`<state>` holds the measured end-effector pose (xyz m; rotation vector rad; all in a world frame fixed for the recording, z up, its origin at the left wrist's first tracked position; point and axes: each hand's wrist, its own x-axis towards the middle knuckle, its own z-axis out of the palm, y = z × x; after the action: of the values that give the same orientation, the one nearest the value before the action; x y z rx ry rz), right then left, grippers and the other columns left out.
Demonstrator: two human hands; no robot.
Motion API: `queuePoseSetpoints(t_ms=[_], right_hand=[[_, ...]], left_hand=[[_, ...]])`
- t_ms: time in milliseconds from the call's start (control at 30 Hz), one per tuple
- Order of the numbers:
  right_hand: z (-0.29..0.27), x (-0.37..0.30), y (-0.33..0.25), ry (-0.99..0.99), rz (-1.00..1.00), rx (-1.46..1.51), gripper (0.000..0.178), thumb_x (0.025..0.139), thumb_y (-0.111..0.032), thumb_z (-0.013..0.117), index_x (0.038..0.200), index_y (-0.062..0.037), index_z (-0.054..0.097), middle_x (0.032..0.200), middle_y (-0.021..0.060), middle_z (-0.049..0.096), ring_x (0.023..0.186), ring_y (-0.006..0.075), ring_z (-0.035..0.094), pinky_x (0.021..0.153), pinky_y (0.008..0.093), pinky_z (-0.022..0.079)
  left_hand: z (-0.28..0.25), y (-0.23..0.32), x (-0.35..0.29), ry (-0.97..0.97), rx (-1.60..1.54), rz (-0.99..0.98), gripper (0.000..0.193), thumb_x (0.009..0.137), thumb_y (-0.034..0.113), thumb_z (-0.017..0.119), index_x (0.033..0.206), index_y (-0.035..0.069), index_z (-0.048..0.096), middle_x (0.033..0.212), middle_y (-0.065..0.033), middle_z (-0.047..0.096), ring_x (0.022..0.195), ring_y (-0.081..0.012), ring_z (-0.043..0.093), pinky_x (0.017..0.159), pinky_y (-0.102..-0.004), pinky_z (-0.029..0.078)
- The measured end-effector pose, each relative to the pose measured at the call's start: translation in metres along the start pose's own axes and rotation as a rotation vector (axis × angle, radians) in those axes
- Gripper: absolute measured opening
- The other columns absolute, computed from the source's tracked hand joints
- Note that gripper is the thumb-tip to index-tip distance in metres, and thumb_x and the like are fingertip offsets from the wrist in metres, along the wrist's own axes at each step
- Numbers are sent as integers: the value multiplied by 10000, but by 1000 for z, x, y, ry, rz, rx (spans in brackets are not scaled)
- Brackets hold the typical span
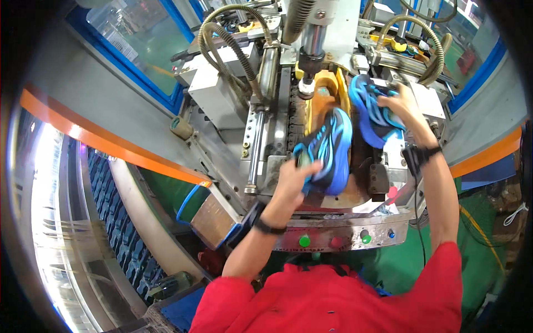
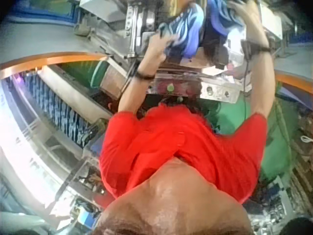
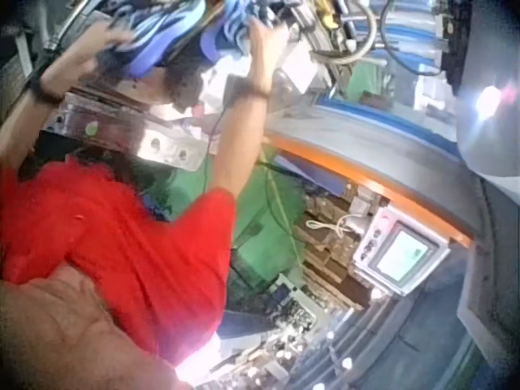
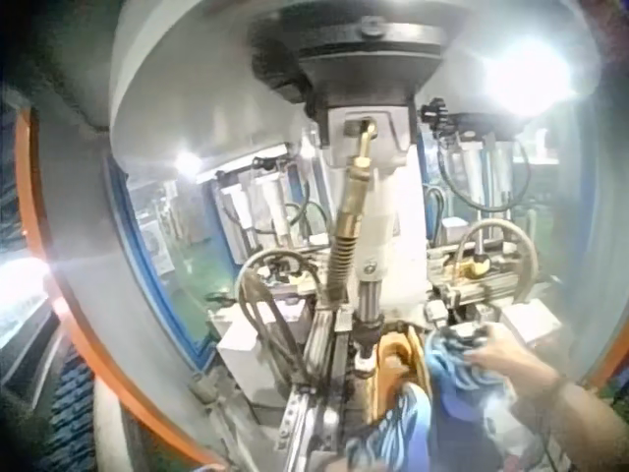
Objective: Placing shoe uppers into a machine for lasting and moving them to a conveyor.
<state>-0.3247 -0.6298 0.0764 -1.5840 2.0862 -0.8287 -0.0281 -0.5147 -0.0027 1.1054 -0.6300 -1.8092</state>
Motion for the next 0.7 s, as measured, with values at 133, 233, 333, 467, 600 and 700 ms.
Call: queuePoseSetpoints(t_ms=[133,233,333,467,600,700], right_hand=[[98,57,-15,-206,-39,-164,607,608,-327,773,1012,99,619,981,271,670,945,378,660,791,411,522],[169,53,-31,-168,-141,-267,514,688,-258,729,1047,77,576,1016,291,660,944,428,653,822,435,528],[227,42,-15,62,-199,-337,496,756,-257,695,1078,26,446,918,247,682,887,402,678,788,467,543],[232,64,8,9,-228,-297,555,783,-262,673,1153,59,412,954,290,666,901,427,667,796,476,540],[166,-67,-41,85,-621,-139,491,846,-240,638,1254,13,536,1062,239,662,966,394,652,829,443,525],[155,-216,-54,-235,-713,222,195,833,-20,621,1021,-35,669,910,171,677,798,325,657,719,374,512]], left_hand=[[-37,-3,-120,184,240,96,447,717,82,802,1103,-37,611,944,-31,633,800,-114,593,747,-274,502],[-62,-6,-209,428,161,86,458,691,55,797,1102,-26,610,934,-22,621,803,-109,582,738,-264,495],[-70,-28,-275,693,104,168,454,702,33,773,1119,-13,600,926,-3,608,774,-107,572,714,-246,482],[-71,-76,-317,941,-105,325,433,753,50,744,1149,-15,583,960,-13,622,833,-114,590,771,-247,480],[-57,-116,-335,1095,-271,276,370,831,17,638,1195,-6,581,1067,-58,654,927,-183,645,829,-341,517],[-50,-138,-340,1092,-385,278,326,860,35,618,1183,6,586,1060,-60,659,927,-165,649,812,-323,524]])
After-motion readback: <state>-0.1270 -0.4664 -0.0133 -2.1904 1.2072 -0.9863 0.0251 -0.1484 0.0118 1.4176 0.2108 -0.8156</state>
